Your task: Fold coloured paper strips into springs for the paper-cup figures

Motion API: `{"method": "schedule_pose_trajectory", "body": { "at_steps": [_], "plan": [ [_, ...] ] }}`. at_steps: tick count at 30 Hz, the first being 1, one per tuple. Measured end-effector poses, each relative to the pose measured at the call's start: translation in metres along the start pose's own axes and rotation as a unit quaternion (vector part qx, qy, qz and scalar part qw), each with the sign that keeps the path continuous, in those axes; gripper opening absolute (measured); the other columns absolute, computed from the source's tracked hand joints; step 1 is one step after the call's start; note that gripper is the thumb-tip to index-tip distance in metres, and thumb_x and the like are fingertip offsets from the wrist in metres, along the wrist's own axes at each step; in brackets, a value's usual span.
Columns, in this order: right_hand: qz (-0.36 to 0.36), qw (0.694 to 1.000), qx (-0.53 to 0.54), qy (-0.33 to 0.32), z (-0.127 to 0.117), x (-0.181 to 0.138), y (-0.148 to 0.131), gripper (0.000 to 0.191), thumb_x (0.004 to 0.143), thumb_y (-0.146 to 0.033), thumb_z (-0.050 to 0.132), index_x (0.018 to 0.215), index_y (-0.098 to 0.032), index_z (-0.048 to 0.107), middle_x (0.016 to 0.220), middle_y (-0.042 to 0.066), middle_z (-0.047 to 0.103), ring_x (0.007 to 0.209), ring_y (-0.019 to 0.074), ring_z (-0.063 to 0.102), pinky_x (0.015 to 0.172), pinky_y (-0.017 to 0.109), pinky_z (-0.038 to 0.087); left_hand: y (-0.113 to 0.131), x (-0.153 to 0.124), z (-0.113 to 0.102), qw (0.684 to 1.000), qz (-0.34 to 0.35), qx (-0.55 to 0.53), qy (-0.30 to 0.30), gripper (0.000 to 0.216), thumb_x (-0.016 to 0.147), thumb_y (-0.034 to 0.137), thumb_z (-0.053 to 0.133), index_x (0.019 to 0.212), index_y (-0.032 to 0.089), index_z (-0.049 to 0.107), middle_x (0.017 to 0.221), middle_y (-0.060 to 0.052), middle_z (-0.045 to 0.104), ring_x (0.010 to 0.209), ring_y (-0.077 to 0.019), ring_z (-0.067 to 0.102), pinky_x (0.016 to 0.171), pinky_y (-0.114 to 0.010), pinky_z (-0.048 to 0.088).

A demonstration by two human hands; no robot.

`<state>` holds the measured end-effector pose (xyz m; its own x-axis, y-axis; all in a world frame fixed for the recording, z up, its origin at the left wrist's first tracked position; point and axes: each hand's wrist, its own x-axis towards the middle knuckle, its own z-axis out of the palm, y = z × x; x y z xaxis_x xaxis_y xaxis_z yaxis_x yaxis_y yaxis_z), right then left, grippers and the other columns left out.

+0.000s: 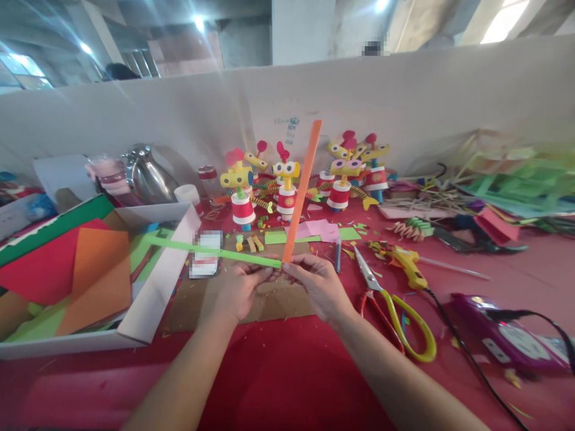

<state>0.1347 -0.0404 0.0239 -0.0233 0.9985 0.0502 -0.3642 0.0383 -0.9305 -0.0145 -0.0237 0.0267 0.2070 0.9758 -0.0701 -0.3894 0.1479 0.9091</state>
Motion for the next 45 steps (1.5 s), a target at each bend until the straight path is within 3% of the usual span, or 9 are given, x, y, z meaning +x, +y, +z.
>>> {"method": "schedule_pose_trajectory", "body": {
  "at_steps": [9, 16, 24, 30, 34, 40, 45],
  "plan": [
    [0.007, 0.999, -0.025, -0.019, 0.000, 0.001, -0.002, 0.011, 0.065, -0.029, 0.075, 0.066, -0.019, 0.071, 0.061, -0.001, 0.063, 0.058, 0.0107, 0.052, 0.058, 0.025, 0.042, -0.008, 0.005, -0.001, 0.994, -0.065, -0.081, 0.046, 0.024, 0.051, 0.007, 0.081, 0.073, 0.014, 0.072, 0.067, -0.002, 0.070, 0.060, -0.0100, 0.063, 0.060, -0.020, 0.051],
    [0.007, 0.997, -0.067, -0.035, -0.003, 0.005, 0.001, 0.010, 0.067, -0.028, 0.072, 0.067, -0.018, 0.072, 0.059, -0.001, 0.064, 0.056, 0.0103, 0.052, 0.058, 0.025, 0.040, -0.015, 0.008, -0.006, 0.998, -0.021, -0.059, 0.019, 0.025, 0.048, 0.013, 0.085, 0.068, 0.016, 0.069, 0.065, 0.002, 0.067, 0.061, -0.0095, 0.062, 0.060, -0.019, 0.050],
    [-0.050, 0.985, -0.161, -0.027, -0.004, 0.007, 0.006, 0.016, 0.070, -0.034, 0.068, 0.072, -0.020, 0.076, 0.067, 0.001, 0.071, 0.063, 0.0162, 0.060, 0.063, 0.028, 0.045, -0.019, 0.006, -0.001, 0.998, 0.003, -0.043, 0.042, 0.029, 0.052, 0.018, 0.086, 0.072, 0.016, 0.066, 0.063, 0.003, 0.063, 0.060, -0.0075, 0.059, 0.061, -0.018, 0.046],
    [-0.131, 0.967, -0.209, -0.067, -0.008, 0.009, 0.016, 0.016, 0.077, -0.031, 0.063, 0.080, -0.024, 0.077, 0.075, 0.002, 0.072, 0.071, 0.0194, 0.063, 0.067, 0.032, 0.048, -0.021, 0.006, 0.002, 0.997, 0.023, -0.043, 0.062, 0.030, 0.051, 0.018, 0.085, 0.073, 0.017, 0.064, 0.063, 0.004, 0.062, 0.059, -0.0084, 0.057, 0.061, -0.021, 0.045],
    [-0.150, 0.952, -0.263, -0.047, -0.003, 0.004, 0.014, 0.013, 0.077, -0.028, 0.065, 0.083, -0.025, 0.076, 0.082, 0.004, 0.071, 0.078, 0.0214, 0.063, 0.072, 0.034, 0.049, -0.025, 0.006, 0.002, 0.994, 0.044, -0.040, 0.092, 0.029, 0.053, 0.018, 0.083, 0.076, 0.017, 0.064, 0.068, 0.003, 0.063, 0.066, -0.0096, 0.059, 0.066, -0.022, 0.045],
    [-0.088, 0.992, -0.086, 0.008, 0.004, 0.001, 0.019, 0.013, 0.075, -0.031, 0.069, 0.080, -0.020, 0.071, 0.074, 0.003, 0.069, 0.069, 0.0178, 0.062, 0.067, 0.031, 0.050, -0.024, 0.003, 0.008, 0.993, 0.049, -0.068, 0.080, 0.028, 0.058, 0.017, 0.081, 0.083, 0.018, 0.067, 0.077, 0.001, 0.066, 0.074, -0.0110, 0.061, 0.075, -0.024, 0.046],
    [-0.093, 0.991, -0.096, -0.020, -0.001, 0.006, 0.015, 0.011, 0.074, -0.027, 0.068, 0.082, -0.020, 0.071, 0.074, 0.002, 0.070, 0.070, 0.0176, 0.062, 0.067, 0.031, 0.050, -0.016, -0.002, 0.011, 0.998, 0.016, -0.036, 0.045, 0.018, 0.061, 0.021, 0.079, 0.075, 0.016, 0.069, 0.073, 0.000, 0.067, 0.065, -0.0113, 0.059, 0.068, -0.025, 0.046]
  ]
}}
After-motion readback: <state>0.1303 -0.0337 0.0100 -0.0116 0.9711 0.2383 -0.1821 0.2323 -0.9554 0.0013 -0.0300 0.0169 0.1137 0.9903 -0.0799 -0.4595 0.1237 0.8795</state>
